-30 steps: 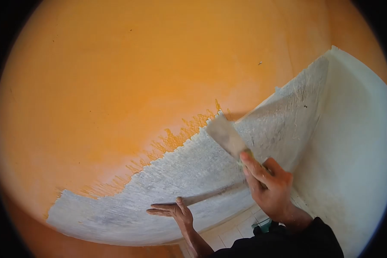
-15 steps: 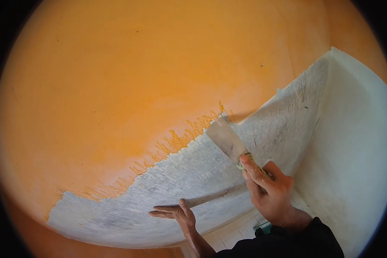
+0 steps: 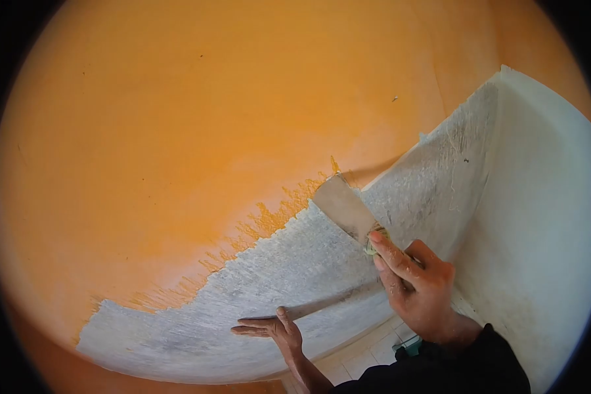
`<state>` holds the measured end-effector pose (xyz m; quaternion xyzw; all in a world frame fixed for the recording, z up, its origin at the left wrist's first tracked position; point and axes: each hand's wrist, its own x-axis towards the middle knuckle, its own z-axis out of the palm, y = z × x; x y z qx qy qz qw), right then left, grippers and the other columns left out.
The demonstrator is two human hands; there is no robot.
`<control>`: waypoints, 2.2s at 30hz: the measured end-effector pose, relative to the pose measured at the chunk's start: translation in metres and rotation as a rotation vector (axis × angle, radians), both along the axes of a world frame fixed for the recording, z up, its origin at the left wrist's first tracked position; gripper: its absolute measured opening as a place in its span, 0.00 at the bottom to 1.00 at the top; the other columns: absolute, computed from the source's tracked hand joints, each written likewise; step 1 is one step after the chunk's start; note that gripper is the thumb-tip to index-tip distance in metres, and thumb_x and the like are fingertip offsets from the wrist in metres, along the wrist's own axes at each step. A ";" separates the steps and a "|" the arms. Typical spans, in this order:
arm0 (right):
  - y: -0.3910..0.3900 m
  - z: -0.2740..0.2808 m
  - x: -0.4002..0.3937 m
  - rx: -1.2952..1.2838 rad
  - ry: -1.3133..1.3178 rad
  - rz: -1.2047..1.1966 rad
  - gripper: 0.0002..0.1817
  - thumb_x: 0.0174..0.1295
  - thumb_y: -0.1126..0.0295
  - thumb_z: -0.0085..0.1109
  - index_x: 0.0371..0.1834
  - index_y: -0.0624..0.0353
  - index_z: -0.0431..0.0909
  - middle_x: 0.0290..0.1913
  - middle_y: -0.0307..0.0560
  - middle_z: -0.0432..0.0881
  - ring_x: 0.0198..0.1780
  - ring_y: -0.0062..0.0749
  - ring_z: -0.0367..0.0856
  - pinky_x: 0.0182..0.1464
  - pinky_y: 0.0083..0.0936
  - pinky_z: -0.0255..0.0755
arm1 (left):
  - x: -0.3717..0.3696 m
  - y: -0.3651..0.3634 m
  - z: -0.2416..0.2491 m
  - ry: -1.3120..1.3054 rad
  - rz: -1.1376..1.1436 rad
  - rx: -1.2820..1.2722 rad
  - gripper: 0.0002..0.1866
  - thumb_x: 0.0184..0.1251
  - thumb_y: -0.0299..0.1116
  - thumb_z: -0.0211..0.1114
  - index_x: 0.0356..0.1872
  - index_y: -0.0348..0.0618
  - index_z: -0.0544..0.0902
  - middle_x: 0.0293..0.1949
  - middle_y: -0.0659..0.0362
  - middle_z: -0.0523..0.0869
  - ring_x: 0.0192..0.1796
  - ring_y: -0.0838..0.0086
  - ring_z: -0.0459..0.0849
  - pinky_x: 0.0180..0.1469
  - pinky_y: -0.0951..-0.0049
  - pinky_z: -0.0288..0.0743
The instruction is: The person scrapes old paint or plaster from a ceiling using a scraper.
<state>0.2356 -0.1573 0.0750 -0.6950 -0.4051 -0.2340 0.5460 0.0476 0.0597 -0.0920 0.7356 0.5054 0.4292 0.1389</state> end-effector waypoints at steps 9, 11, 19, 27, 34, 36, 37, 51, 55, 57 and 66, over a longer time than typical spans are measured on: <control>-0.011 -0.045 0.009 -0.021 0.063 -0.083 0.25 0.55 0.73 0.67 0.58 0.43 0.78 0.20 0.39 0.67 0.15 0.21 0.65 0.16 0.21 0.63 | 0.009 -0.006 0.009 -0.022 0.035 -0.015 0.55 0.65 0.68 0.42 0.69 0.38 0.20 0.66 0.33 0.13 0.70 0.42 0.11 0.67 0.40 0.15; -0.011 -0.044 0.010 -0.012 0.067 -0.082 0.25 0.55 0.74 0.67 0.58 0.43 0.78 0.20 0.39 0.67 0.15 0.21 0.65 0.16 0.21 0.63 | 0.007 -0.006 0.006 -0.012 0.032 -0.016 0.55 0.65 0.69 0.41 0.69 0.39 0.20 0.67 0.33 0.13 0.70 0.43 0.11 0.68 0.40 0.16; -0.013 -0.038 0.011 -0.012 0.086 -0.043 0.26 0.54 0.76 0.67 0.58 0.44 0.78 0.19 0.38 0.66 0.16 0.21 0.64 0.17 0.21 0.62 | 0.008 -0.005 0.005 -0.009 0.053 0.018 0.54 0.65 0.68 0.41 0.69 0.38 0.21 0.67 0.34 0.14 0.71 0.43 0.12 0.68 0.41 0.16; -0.026 -0.035 0.031 -0.022 0.184 0.056 0.25 0.55 0.77 0.66 0.58 0.46 0.79 0.18 0.40 0.66 0.17 0.22 0.64 0.19 0.21 0.61 | 0.012 -0.008 0.006 -0.018 0.051 0.004 0.54 0.66 0.67 0.41 0.69 0.37 0.21 0.67 0.33 0.14 0.71 0.43 0.13 0.68 0.40 0.17; -0.023 -0.036 0.037 0.021 0.149 0.100 0.26 0.55 0.77 0.66 0.59 0.46 0.78 0.18 0.40 0.66 0.17 0.22 0.64 0.19 0.21 0.61 | 0.008 -0.008 0.005 -0.020 0.053 -0.014 0.54 0.66 0.68 0.41 0.69 0.37 0.21 0.67 0.32 0.15 0.71 0.42 0.13 0.68 0.40 0.17; -0.023 -0.048 0.040 -0.017 0.147 0.105 0.27 0.54 0.77 0.66 0.59 0.45 0.78 0.18 0.40 0.66 0.17 0.22 0.64 0.18 0.21 0.62 | 0.016 -0.010 0.013 -0.049 0.049 -0.003 0.54 0.66 0.67 0.41 0.69 0.36 0.22 0.68 0.33 0.16 0.71 0.43 0.15 0.69 0.42 0.18; -0.025 -0.053 0.039 -0.043 0.152 0.106 0.27 0.54 0.77 0.66 0.59 0.45 0.78 0.18 0.40 0.66 0.17 0.23 0.64 0.18 0.21 0.62 | 0.023 -0.021 0.026 -0.052 0.053 0.003 0.53 0.67 0.67 0.41 0.70 0.36 0.23 0.68 0.34 0.16 0.72 0.44 0.15 0.69 0.43 0.18; -0.025 -0.035 0.039 -0.029 0.156 0.115 0.26 0.54 0.77 0.67 0.58 0.46 0.78 0.18 0.39 0.65 0.17 0.21 0.64 0.18 0.20 0.62 | 0.005 0.004 -0.007 0.018 0.048 0.042 0.55 0.65 0.69 0.39 0.69 0.36 0.22 0.67 0.31 0.16 0.71 0.42 0.14 0.67 0.39 0.16; -0.019 -0.053 0.038 -0.016 0.130 0.073 0.26 0.53 0.77 0.67 0.58 0.45 0.79 0.18 0.38 0.65 0.16 0.21 0.64 0.18 0.20 0.62 | 0.006 -0.004 0.003 0.000 0.042 0.025 0.54 0.66 0.69 0.40 0.69 0.36 0.21 0.67 0.31 0.16 0.71 0.42 0.15 0.68 0.40 0.17; -0.020 -0.046 0.037 0.015 0.166 0.101 0.24 0.53 0.79 0.65 0.56 0.50 0.80 0.18 0.40 0.66 0.17 0.22 0.63 0.18 0.21 0.59 | 0.007 -0.006 0.006 -0.014 0.042 0.026 0.54 0.66 0.69 0.40 0.69 0.35 0.21 0.68 0.31 0.16 0.71 0.41 0.15 0.68 0.41 0.17; -0.017 -0.033 0.046 0.002 0.092 0.106 0.27 0.53 0.77 0.67 0.58 0.44 0.79 0.19 0.38 0.67 0.17 0.21 0.64 0.18 0.20 0.61 | 0.008 -0.006 -0.005 -0.006 0.002 -0.050 0.54 0.66 0.68 0.40 0.69 0.35 0.22 0.68 0.32 0.17 0.72 0.42 0.16 0.69 0.41 0.18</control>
